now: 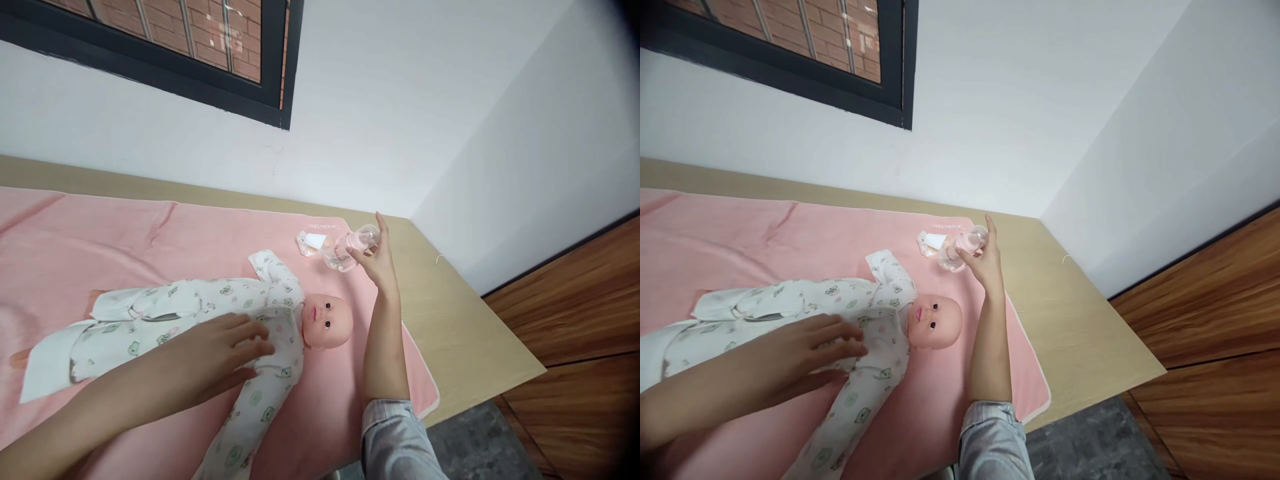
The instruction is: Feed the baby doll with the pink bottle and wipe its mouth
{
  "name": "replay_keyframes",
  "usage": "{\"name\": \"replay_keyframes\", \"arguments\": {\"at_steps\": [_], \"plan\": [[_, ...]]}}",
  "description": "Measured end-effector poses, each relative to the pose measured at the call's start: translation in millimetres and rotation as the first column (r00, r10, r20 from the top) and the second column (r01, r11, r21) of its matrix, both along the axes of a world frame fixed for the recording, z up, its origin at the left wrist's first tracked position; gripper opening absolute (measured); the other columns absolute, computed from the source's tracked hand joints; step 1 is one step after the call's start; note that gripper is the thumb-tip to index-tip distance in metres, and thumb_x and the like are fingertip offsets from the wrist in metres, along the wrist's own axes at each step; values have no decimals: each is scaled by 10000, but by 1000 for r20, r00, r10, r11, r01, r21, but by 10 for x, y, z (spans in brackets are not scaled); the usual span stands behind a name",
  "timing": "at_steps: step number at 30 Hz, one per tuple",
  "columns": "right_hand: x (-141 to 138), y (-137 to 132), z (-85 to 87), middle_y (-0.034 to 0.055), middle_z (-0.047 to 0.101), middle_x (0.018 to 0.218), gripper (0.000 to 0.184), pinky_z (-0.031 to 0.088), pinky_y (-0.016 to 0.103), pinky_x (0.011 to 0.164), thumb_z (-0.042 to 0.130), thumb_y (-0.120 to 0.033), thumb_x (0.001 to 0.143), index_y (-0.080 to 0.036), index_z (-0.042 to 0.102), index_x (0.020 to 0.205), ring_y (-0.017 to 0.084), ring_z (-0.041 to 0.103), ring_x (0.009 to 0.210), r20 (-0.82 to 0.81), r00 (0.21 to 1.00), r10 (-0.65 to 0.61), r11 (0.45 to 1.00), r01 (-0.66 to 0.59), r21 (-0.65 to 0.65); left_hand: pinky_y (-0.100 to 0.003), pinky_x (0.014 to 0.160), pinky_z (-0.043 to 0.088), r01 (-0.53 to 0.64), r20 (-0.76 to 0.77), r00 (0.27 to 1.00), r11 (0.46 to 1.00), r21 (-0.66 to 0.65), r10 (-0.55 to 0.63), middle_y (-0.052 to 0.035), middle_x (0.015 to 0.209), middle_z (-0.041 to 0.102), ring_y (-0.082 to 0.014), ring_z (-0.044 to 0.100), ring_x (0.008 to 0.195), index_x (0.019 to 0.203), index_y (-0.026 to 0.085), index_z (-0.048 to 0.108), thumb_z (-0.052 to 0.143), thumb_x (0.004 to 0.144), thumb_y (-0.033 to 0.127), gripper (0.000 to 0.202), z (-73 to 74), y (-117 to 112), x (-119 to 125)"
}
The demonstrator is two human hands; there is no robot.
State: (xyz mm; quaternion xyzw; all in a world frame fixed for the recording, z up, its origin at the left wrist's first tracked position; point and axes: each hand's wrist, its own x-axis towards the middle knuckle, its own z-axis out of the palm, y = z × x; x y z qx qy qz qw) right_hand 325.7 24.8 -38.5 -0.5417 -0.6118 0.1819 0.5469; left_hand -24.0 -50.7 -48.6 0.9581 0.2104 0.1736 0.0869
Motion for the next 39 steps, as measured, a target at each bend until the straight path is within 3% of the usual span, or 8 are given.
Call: {"name": "replay_keyframes", "arguments": {"at_steps": [4, 8, 13, 20, 26, 31, 35, 39], "plan": [[-431, -233, 183, 91, 459, 1410, 1010, 580, 388, 875, 731, -424, 738, -367, 99, 1523, 218, 589, 1137, -6, 982, 190, 980, -190, 52, -359, 952, 500, -119, 125, 985, 993, -4, 119, -59, 1404, 482, -234, 556, 1190, 1405, 314, 404, 433, 1007, 322, 399, 65, 88, 52], [-889, -458, 257, 84, 425, 1460, 965, 564, 399, 930, 724, -449, 755, -346, 146, 1521, 236, 534, 1241, 41, 946, 320, 946, -322, 47, -406, 1030, 464, -277, 286, 919, 961, -19, 270, -81, 1443, 420, -253, 470, 1295, 1476, 306, 248, 467, 989, 352, 536, 76, 136, 105], [-1345, -602, 169, 57, 384, 1514, 921, 474, 434, 1067, 715, -456, 768, -337, 188, 1513, 234, 463, 1337, 119, 902, 415, 904, -423, 54, -439, 1000, 476, -474, 384, 813, 880, 1, 437, -83, 1389, 490, -285, 510, 1246, 1452, 285, 281, 565, 917, 434, 625, 24, 172, 138], [-1618, -641, -2, 63, 418, 1494, 870, 415, 420, 1133, 693, -471, 793, -304, 217, 1502, 223, 395, 1399, 174, 906, 385, 897, -412, 158, -431, 952, 481, -535, 405, 787, 842, 73, 465, -83, 1310, 576, -282, 582, 1140, 1397, 255, 345, 570, 870, 372, 585, -47, 187, 106], [-1606, -641, -30, 74, 460, 1443, 784, 446, 419, 1105, 692, -456, 801, -306, 288, 1455, 209, 482, 1321, 96, 914, 395, 894, -406, 187, -428, 941, 476, -580, 403, 771, 806, 122, 494, -76, 1280, 593, -283, 588, 1114, 1388, 256, 377, 544, 868, 392, 563, -74, 258, 104], [-1432, -593, 116, 84, 530, 1334, 776, 452, 431, 1089, 704, -411, 798, -300, 267, 1429, 200, 526, 1269, -121, 926, 358, 913, -319, 253, -445, 1004, 437, -609, 400, 752, 784, 116, 525, -81, 1352, 536, -289, 525, 1208, 1425, 256, 364, 478, 900, 379, 551, -45, 420, 24], [-979, -336, 181, 79, 525, 1302, 703, 465, 397, 1048, 708, -372, 777, -293, 312, 1352, 179, 547, 1217, -197, 951, 238, 942, -177, 285, -430, 1052, 409, -644, 415, 696, 765, 1, 586, -90, 1372, 514, -288, 469, 1272, 1412, 198, 405, 460, 854, 345, 580, -34, 670, -172], [-324, 93, -74, 52, 566, 1178, 658, 488, 355, 947, 735, -329, 690, -261, 380, 1239, 160, 591, 1048, -182, 983, -17, 987, 46, 153, -432, 1011, 444, -697, 392, 595, 693, -183, 702, -99, 1332, 544, -292, 551, 1181, 1352, 172, 419, 517, 772, 344, 612, -145, 1008, -448]]}}
